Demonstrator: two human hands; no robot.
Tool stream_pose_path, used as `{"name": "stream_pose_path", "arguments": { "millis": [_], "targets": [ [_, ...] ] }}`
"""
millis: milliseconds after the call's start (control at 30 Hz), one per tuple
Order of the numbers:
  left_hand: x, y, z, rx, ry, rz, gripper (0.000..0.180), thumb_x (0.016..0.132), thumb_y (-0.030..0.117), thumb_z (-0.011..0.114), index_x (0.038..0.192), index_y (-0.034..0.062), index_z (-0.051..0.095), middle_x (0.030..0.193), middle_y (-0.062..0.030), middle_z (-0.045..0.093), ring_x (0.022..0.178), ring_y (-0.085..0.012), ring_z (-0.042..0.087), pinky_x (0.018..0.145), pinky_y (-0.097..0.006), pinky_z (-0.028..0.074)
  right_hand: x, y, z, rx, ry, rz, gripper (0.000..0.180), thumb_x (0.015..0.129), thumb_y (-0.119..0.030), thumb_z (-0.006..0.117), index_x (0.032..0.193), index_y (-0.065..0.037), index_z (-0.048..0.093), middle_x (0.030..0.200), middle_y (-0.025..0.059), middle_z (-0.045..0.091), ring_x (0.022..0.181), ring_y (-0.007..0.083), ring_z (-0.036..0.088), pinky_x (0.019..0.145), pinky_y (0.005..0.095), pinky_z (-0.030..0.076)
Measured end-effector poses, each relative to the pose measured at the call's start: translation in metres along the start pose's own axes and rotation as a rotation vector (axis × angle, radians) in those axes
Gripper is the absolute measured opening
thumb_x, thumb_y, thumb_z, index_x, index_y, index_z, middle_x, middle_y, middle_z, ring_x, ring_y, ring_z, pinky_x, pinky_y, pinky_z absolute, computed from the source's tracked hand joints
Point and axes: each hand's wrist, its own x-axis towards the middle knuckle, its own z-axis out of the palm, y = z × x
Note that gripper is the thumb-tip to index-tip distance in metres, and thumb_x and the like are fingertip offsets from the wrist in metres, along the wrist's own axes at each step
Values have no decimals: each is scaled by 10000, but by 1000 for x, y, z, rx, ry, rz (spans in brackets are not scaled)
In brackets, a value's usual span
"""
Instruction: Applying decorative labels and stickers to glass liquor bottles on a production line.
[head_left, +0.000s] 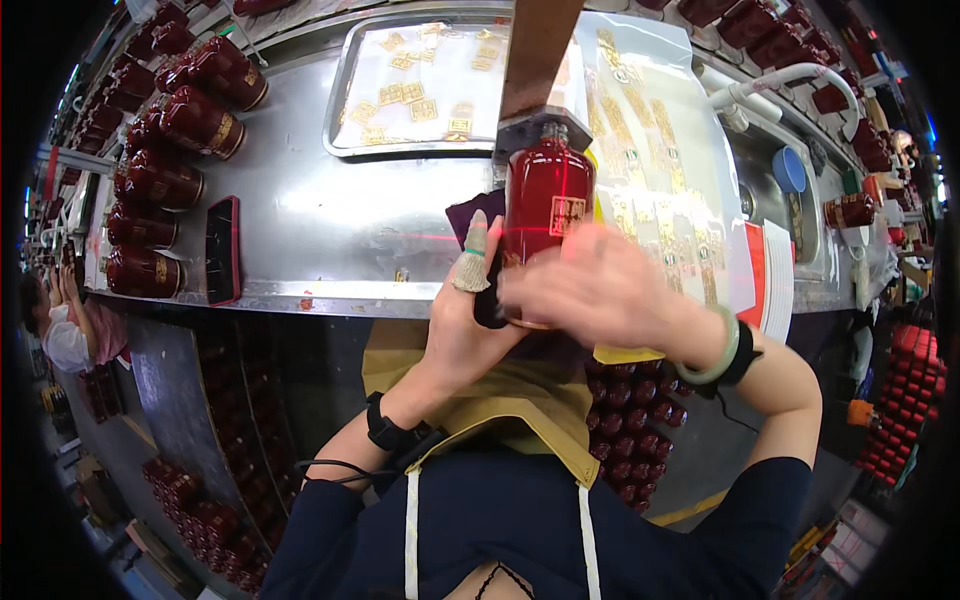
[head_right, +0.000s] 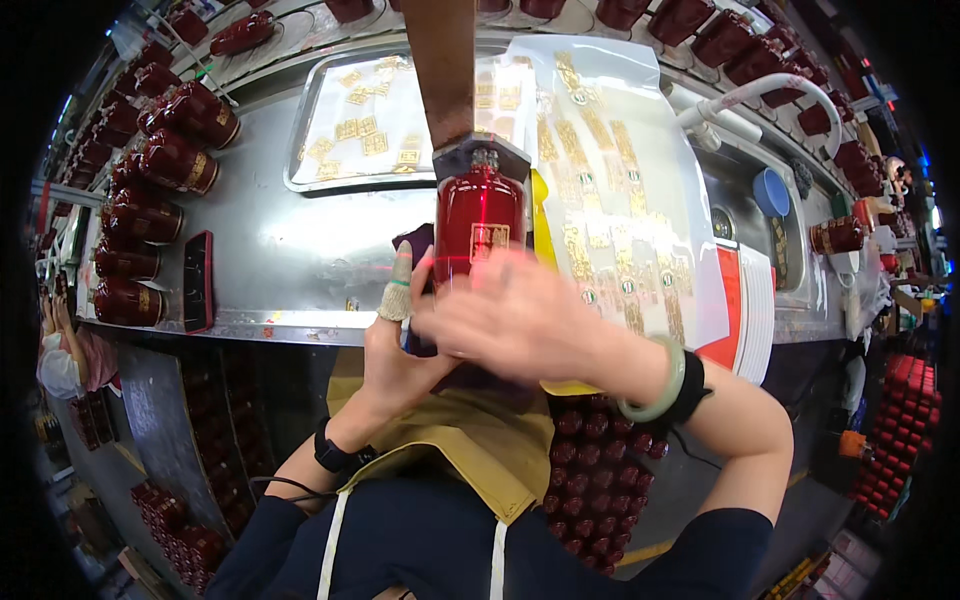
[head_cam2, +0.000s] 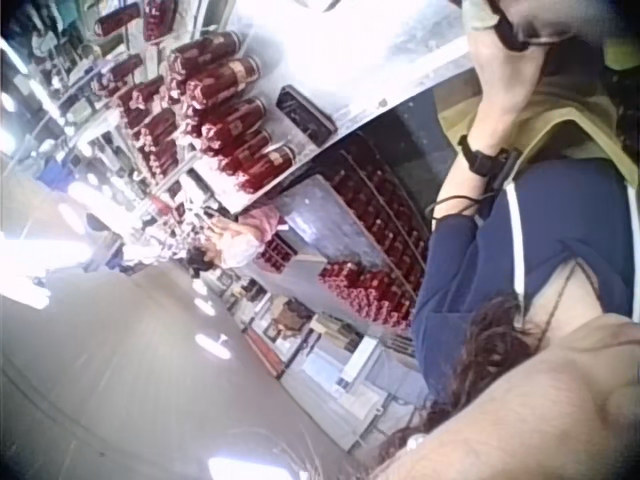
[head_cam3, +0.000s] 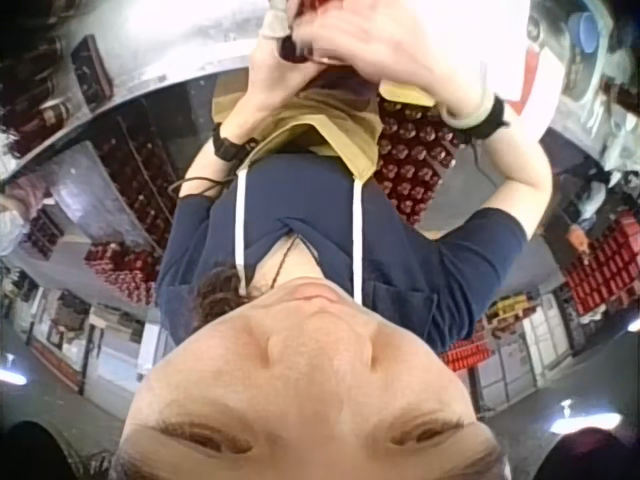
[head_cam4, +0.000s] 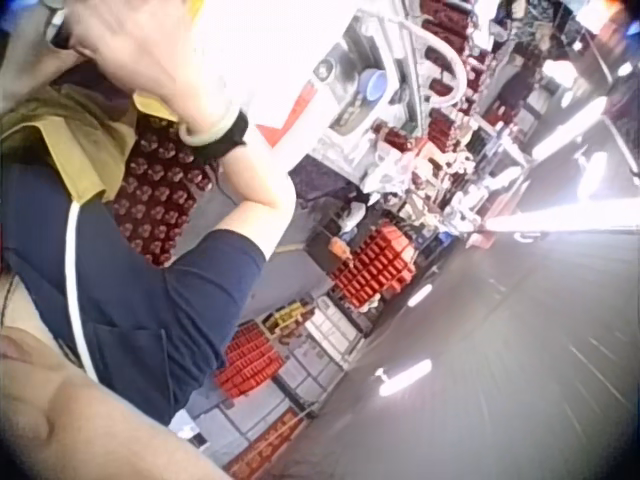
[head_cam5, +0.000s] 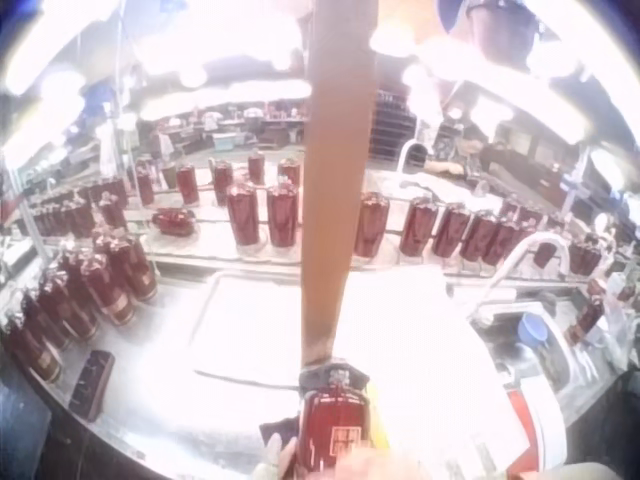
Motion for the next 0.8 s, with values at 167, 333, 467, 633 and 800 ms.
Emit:
{"name": "stream_pose_path", "arguments": {
  "millis": [167, 333, 467, 633, 800],
  "targets": [
    [3, 7, -3, 72, -4, 22, 1085, 721, 100, 923, 1613, -19, 317, 1603, -224, 455, 1414, -372, 519, 1131, -431, 452, 20, 77, -12, -334, 391, 167, 211, 797, -104, 729, 1002, -156, 730, 917, -25, 718, 796, 208, 613, 749, 375, 458],
    [0, -6, -4, 79, -61, -6, 1053, 742, 123, 902, 1610, -19, 323, 1597, -216, 463, 1442, -385, 472, 1155, -436, 429, -31, 35, 21, -24, 286, -148, 315, 825, -113, 699, 1124, -189, 762, 931, -61, 716, 723, 145, 578, 790, 346, 494],
    [-2, -7, -6, 45, -101, -44, 1019, 747, 128, 895, 1596, -22, 352, 1578, -223, 480, 1439, -417, 466, 1163, -444, 420, -25, 26, 13, 69, 271, 114, 334, 837, -15, 736, 1159, -104, 752, 1000, 62, 744, 851, 228, 648, 742, 348, 501],
    [1, -3, -2, -4, -32, -34, 968, 740, 112, 908, 1562, -30, 417, 1559, -238, 494, 1443, -407, 467, 1154, -441, 436, -10, 61, -11, -437, 345, 132, 294, 783, -71, 770, 1072, -124, 762, 980, 21, 740, 801, 221, 607, 783, 339, 480],
    [1, 3, -1, 65, -19, -50, 962, 735, 124, 916, 1560, -8, 440, 1588, -231, 466, 1440, -393, 474, 1143, -438, 450, 5, 6, 7, -71, 113, -16, 264, 827, -200, 710, 1078, -122, 727, 858, -2, 635, 786, 178, 605, 723, 345, 488]
  ]
}}
